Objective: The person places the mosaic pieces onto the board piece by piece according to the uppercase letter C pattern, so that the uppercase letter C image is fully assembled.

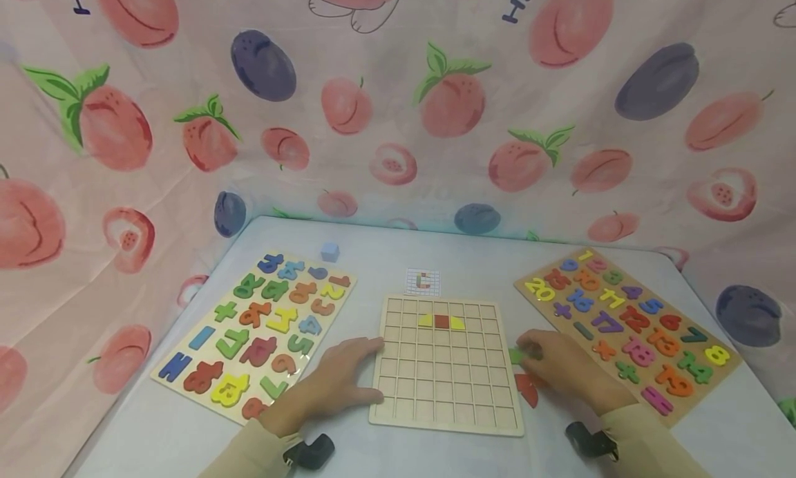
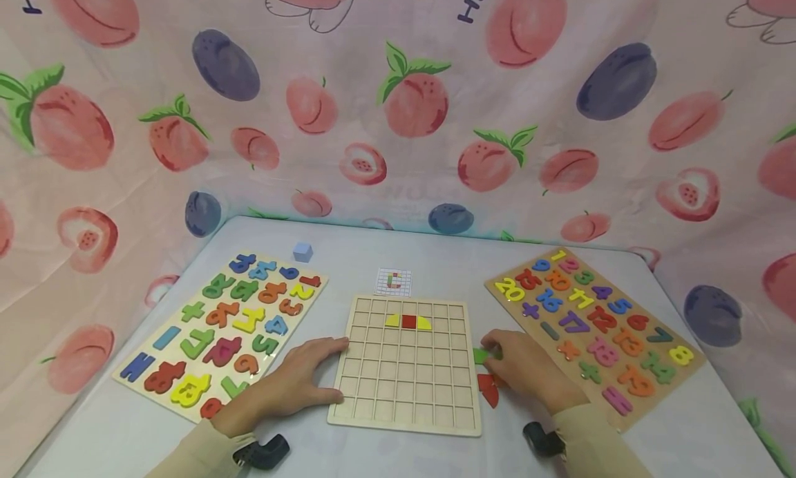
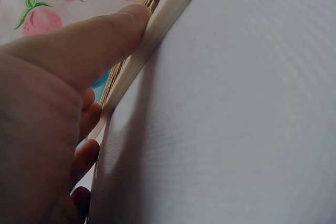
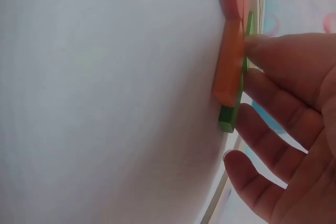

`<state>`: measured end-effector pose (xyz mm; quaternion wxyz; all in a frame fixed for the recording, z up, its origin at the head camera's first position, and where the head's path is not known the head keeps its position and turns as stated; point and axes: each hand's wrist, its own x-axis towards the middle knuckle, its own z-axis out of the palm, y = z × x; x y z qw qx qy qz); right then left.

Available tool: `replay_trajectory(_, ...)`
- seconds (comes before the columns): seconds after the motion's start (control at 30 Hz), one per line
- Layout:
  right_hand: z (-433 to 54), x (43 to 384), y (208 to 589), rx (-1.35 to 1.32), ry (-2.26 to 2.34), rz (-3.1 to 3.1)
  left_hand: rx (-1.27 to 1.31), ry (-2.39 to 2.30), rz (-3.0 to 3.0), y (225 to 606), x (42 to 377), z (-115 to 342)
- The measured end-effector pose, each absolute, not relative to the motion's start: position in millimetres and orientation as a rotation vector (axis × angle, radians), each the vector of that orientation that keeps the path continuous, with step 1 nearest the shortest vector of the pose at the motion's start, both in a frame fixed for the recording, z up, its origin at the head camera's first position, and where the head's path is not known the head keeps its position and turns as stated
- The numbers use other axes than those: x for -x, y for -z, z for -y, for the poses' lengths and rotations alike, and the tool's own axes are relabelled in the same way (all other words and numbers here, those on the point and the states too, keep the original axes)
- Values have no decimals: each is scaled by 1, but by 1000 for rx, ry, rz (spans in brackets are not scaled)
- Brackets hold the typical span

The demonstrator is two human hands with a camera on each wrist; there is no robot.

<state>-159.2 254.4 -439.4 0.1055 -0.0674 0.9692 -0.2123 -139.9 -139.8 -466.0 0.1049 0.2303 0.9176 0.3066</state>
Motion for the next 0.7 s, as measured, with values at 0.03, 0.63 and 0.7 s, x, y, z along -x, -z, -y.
replay_trajectory(0.03, -255, 159, 440, 196, 625, -2854, -678, -904, -2705, 466, 140, 140)
replay_trajectory(0.63, -252, 160, 436, 152, 609, -2842, -693, -909, -2704, 465, 141, 140)
replay_trajectory(0.7, -252, 160, 437, 154, 602, -2843, -694, -911, -2703, 465, 140, 140)
